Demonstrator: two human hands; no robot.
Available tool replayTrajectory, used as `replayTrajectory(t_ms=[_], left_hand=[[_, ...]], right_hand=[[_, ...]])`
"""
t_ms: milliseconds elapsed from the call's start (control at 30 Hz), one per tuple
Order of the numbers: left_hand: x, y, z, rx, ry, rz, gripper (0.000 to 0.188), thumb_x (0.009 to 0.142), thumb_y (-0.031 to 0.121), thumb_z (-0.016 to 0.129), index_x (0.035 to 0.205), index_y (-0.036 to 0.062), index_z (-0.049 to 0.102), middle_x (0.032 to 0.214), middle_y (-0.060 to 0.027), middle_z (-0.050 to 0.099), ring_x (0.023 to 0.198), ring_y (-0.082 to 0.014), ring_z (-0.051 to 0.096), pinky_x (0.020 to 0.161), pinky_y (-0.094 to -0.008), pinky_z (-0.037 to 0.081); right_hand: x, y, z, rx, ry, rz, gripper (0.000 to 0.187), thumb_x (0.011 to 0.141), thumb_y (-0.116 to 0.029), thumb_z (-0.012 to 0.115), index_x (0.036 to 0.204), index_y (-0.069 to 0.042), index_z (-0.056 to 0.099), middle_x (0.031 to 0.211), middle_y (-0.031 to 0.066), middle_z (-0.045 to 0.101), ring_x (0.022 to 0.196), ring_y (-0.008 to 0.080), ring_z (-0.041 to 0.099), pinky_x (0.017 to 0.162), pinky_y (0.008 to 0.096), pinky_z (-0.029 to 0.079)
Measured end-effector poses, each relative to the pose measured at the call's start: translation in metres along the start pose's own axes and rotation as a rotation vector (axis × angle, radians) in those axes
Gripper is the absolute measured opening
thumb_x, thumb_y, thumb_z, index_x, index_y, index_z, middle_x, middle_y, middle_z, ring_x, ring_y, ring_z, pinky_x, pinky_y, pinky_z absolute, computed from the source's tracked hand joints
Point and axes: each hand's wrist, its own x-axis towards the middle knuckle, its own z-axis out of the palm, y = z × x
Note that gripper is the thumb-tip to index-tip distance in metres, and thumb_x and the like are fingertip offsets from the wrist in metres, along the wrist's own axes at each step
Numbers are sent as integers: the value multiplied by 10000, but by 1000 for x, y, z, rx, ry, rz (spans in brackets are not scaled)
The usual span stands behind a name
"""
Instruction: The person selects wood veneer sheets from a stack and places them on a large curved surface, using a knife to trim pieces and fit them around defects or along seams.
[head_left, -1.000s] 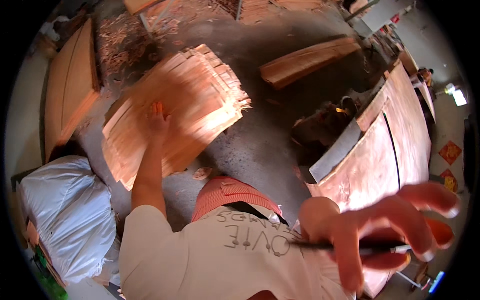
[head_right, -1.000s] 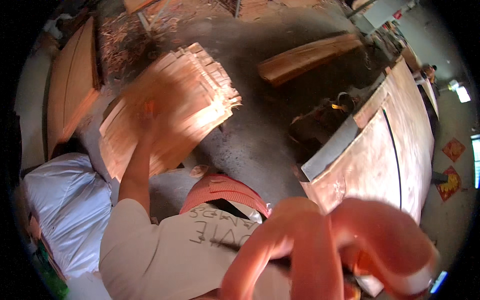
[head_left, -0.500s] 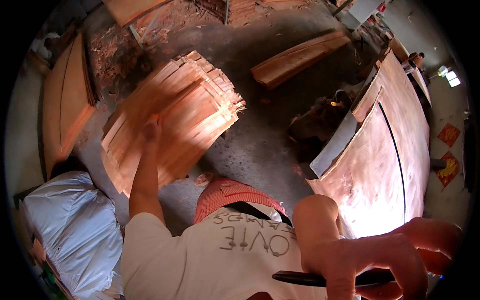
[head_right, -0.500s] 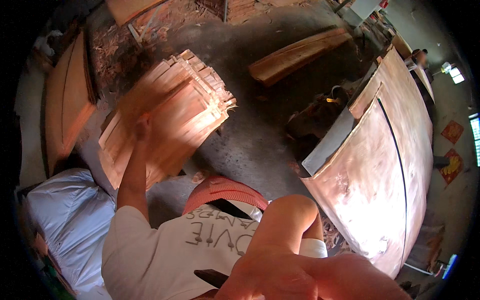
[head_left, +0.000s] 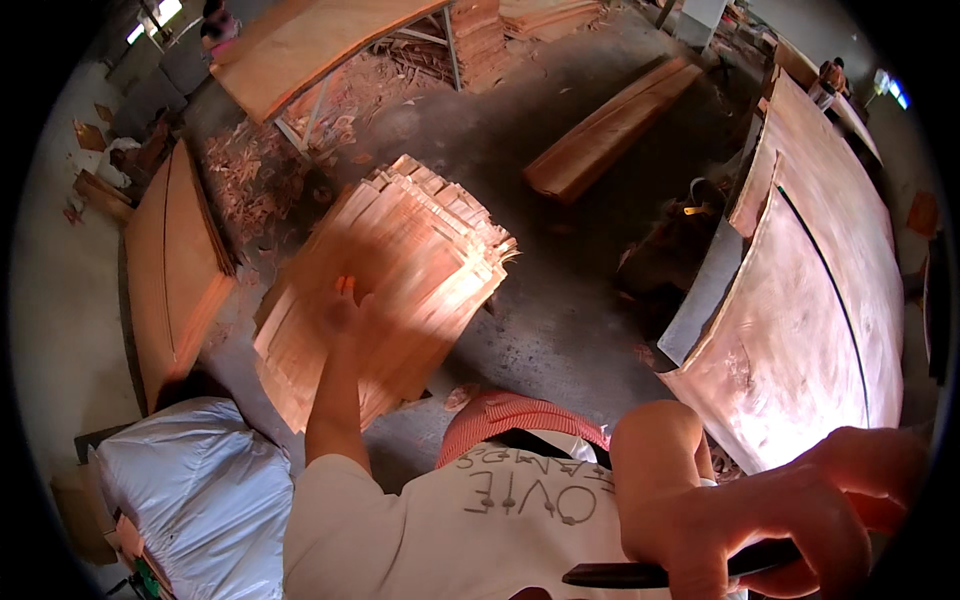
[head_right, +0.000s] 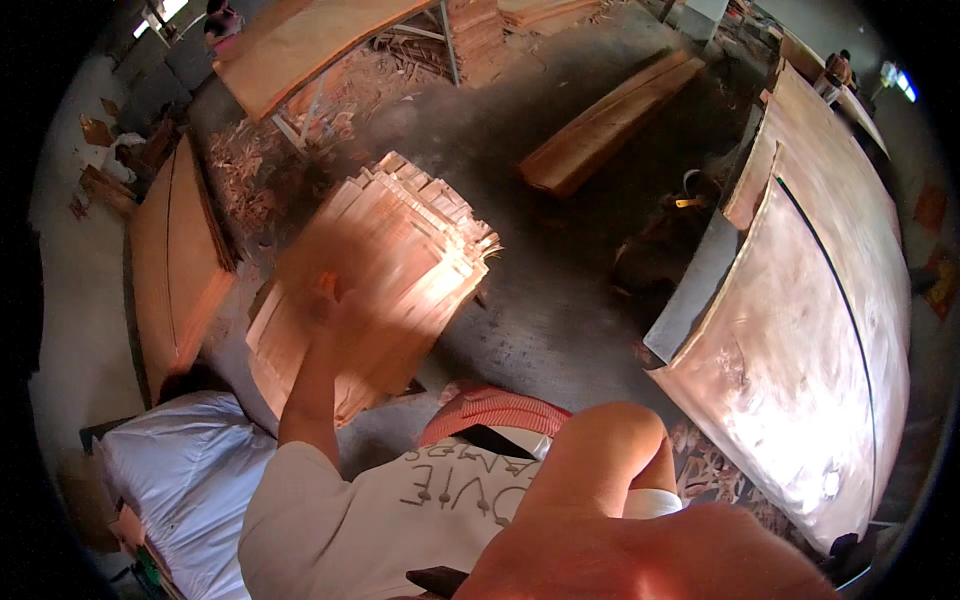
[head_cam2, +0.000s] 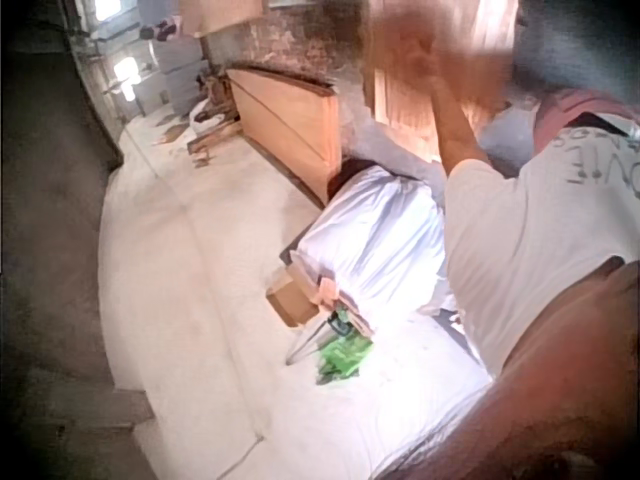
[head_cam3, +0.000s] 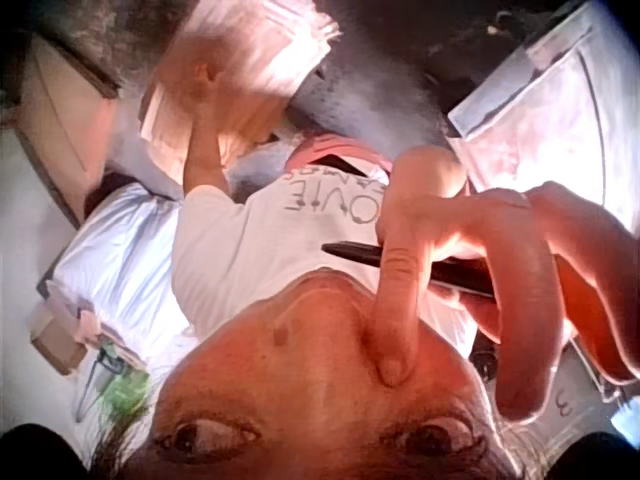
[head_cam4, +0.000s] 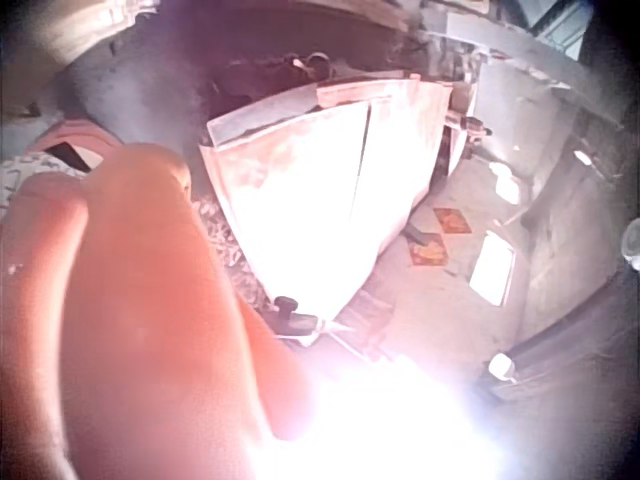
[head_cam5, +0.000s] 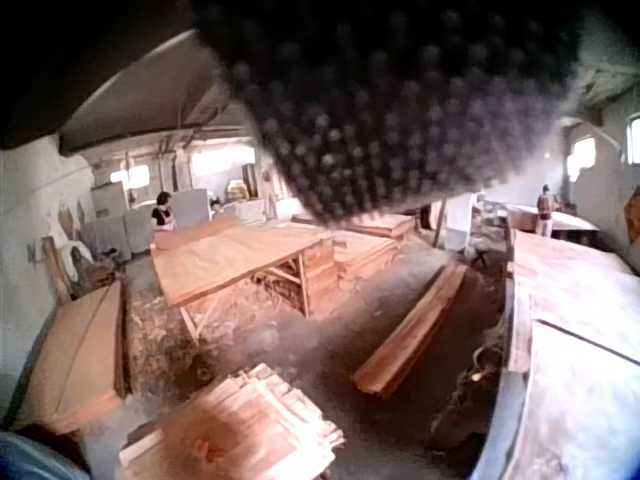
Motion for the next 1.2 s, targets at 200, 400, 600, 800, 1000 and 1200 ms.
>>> replayTrajectory(t_ms=[200,400,600,800,1000,1200], left_hand=[[6,-15,39,26,-199,-23,516,765,347,622,1173,48,522,1263,-124,465,1139,-284,453,918,-360,404],[9,-20,40,-2,-192,1,490,775,342,613,1159,50,527,1260,-124,462,1110,-275,475,899,-362,419],[15,-36,38,-59,-238,83,395,827,339,545,1134,90,546,1192,-102,516,1030,-260,525,852,-375,444],[4,-38,32,-157,-93,84,262,851,294,505,985,90,600,1013,-114,592,857,-291,586,716,-400,485],[17,-32,53,-157,60,165,161,823,213,511,893,96,596,807,-122,599,693,-303,592,610,-406,487],[26,-54,62,-229,60,154,110,793,172,533,808,78,588,755,-131,600,680,-319,583,602,-424,474]], right_hand=[[3,-3,0,15,-3,-17,445,823,-59,516,1233,-189,399,1290,29,376,946,144,509,592,354,496],[4,-3,0,12,9,-7,435,826,-45,505,1229,-186,419,1291,20,390,925,135,523,581,328,492],[1,-7,-19,-61,133,-7,428,829,-32,493,1225,-184,438,1293,10,404,905,126,537,570,302,487],[-68,16,-115,-493,543,-98,401,898,-247,482,1287,-176,416,1387,76,303,1096,133,425,690,273,444],[-236,-1,-268,-632,1270,413,317,895,-245,474,1192,-138,496,1147,32,554,1004,141,527,767,312,441],[-337,-12,-317,-640,1500,444,250,897,-188,456,1125,-121,535,1037,51,593,925,153,562,719,320,461]])
